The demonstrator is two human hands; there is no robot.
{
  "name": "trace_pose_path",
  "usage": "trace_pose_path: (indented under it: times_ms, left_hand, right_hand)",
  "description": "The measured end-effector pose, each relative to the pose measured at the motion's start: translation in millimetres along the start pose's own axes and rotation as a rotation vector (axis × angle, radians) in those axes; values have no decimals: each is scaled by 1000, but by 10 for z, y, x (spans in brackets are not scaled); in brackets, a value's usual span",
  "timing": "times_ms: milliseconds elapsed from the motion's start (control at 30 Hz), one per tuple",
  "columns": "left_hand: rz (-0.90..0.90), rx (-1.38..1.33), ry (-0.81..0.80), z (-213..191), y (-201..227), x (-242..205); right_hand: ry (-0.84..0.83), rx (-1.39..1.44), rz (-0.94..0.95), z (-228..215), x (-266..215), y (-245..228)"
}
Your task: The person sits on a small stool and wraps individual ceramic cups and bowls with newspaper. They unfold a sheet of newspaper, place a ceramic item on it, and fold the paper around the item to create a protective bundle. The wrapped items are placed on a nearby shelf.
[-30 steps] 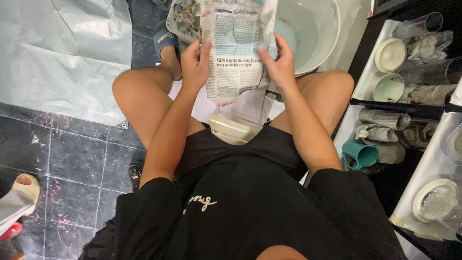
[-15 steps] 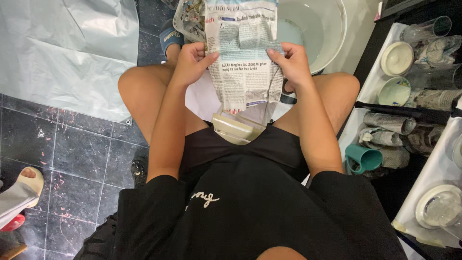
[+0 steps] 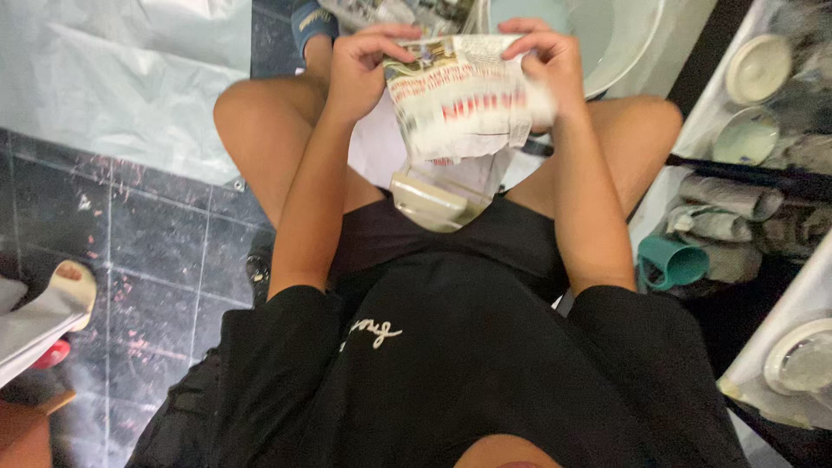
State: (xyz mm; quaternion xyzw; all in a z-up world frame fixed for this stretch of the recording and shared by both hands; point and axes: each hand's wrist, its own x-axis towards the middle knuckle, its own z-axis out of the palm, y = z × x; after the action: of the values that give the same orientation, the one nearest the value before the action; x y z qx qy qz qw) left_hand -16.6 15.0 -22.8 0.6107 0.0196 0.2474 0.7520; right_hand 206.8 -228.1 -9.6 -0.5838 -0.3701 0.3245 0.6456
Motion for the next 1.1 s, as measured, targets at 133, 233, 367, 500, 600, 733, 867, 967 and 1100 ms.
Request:
trace_pose_path:
  times_ms: [133,233,367,500,600,733,867,967,1100]
  left_hand:
    - [26,145,58,-24,75,8]
    - [17,150,60,12,169,62]
    - [55,579,-110,144,366,-4]
    - [-115,566,-277,424,477,-36]
    - [-78,457,-311,570,557,14]
    - [-416,200,-166,516,684,44]
    - [-62,279,-169,294,588,32]
    - [-216,336,-63,206,367,44]
    - [-246,2,169,197,35,11]
  right_hand:
    - [42,-151,97,67,-31,-135]
    - [-62,-402,10,131,5,-388]
    - [-243,-575,-201,244,5,-700]
    - [-390,-456,-123,512,-51,-631]
    - [-508,-655,45,670,-101,-422]
    - [-430,-482,381,613,-106,-250]
    - [-151,-264,304,562,-164,-185]
    - [-17,-200,211,516,-83,-171]
    - [-58,-84,223,473,-125,-78]
